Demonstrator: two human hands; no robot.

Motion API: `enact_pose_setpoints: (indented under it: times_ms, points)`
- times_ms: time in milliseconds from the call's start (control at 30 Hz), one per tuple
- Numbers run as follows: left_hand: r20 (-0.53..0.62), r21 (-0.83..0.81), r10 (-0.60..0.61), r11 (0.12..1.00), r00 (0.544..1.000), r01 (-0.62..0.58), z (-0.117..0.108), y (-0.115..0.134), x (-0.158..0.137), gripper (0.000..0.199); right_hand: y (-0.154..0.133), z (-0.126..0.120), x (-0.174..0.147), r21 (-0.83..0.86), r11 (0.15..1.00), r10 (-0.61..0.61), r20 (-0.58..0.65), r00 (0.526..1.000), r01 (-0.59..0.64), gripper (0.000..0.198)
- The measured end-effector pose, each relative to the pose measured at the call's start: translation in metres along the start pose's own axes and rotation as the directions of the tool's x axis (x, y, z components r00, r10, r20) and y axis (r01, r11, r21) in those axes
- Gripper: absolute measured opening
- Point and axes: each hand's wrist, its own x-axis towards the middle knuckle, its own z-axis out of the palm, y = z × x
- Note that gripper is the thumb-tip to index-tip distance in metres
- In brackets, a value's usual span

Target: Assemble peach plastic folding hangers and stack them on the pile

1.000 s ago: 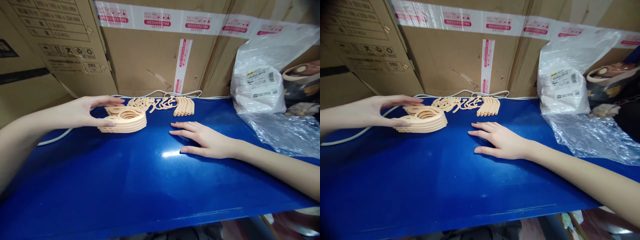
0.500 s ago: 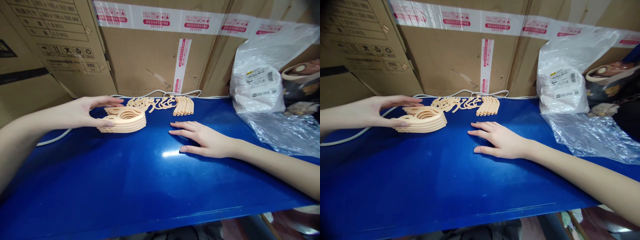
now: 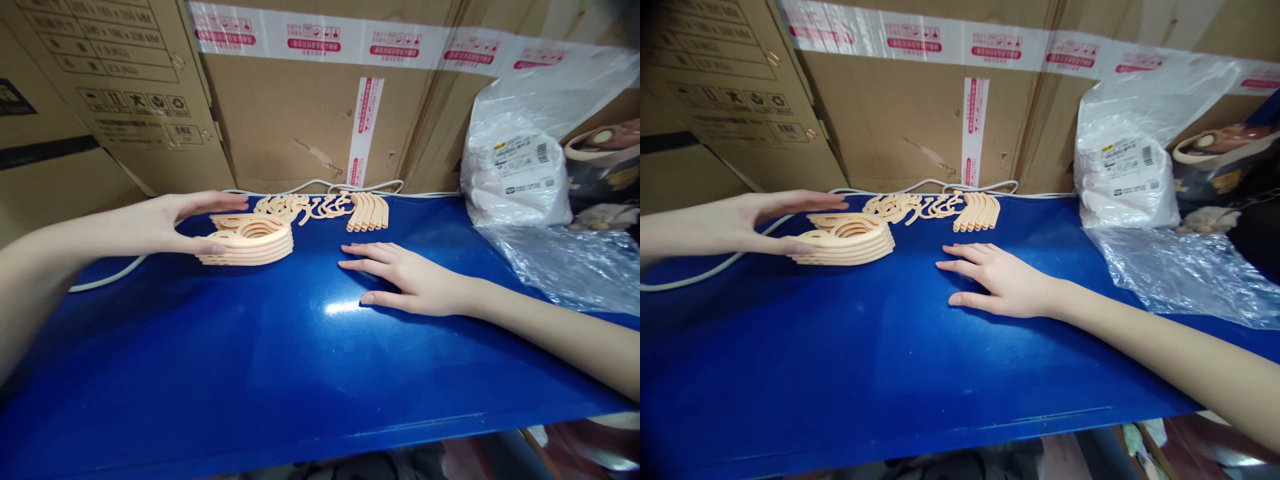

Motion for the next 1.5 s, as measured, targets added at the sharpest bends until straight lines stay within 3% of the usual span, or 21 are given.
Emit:
enact_pose_setpoints:
  times_ms: [133, 200, 300, 433, 567, 700, 1067, 1500]
  points:
    - [-0.070, -0.058, -0.088, 0.995, 0.994, 0.084, -0.013, 0.003, -0.002, 0.071, 0.000, -0.001, 0.001, 0.001, 1.000, 0.004, 0.003, 1.000, -0.004, 0.058]
    - [-0.134, 0.000, -0.147, 0.989, 0.980, 0.148, -0.018, 0.002, -0.001, 0.071, 0.000, -0.001, 0.001, 0.004, 1.000, 0.003, 0.003, 1.000, -0.004, 0.058]
    - [-0.109, 0.083, -0.205, 0.973, 0.973, 0.214, -0.020, -0.006, 0.001, 0.078, -0.001, -0.002, 0.001, 0.006, 1.000, 0.007, 0.007, 1.000, -0.007, 0.058]
    - [-0.038, 0.107, -0.182, 0.977, 0.982, 0.186, -0.015, -0.022, 0.004, 0.080, -0.001, -0.001, 0.001, 0.012, 1.000, 0.011, 0.003, 1.000, -0.011, 0.058]
    - [-0.066, 0.122, -0.112, 0.985, 0.991, 0.120, -0.009, -0.031, 0.004, 0.073, -0.001, -0.001, 0.001, 0.022, 1.000, 0.003, -0.003, 1.000, -0.003, 0.058]
    - [-0.085, 0.113, -0.087, 0.989, 0.993, 0.096, -0.007, -0.029, 0.004, 0.064, -0.001, -0.002, 0.000, 0.025, 1.000, -0.001, -0.008, 1.000, 0.002, 0.057]
    - [-0.127, 0.111, -0.084, 0.989, 0.988, 0.099, -0.001, -0.015, 0.005, 0.065, -0.001, -0.001, 0.000, 0.029, 1.000, -0.003, -0.011, 1.000, 0.004, 0.057]
    - [-0.143, 0.146, -0.094, 0.983, 0.985, 0.115, -0.008, -0.019, 0.003, 0.069, -0.001, -0.001, 0.000, 0.027, 1.000, -0.001, -0.015, 1.000, 0.002, 0.057]
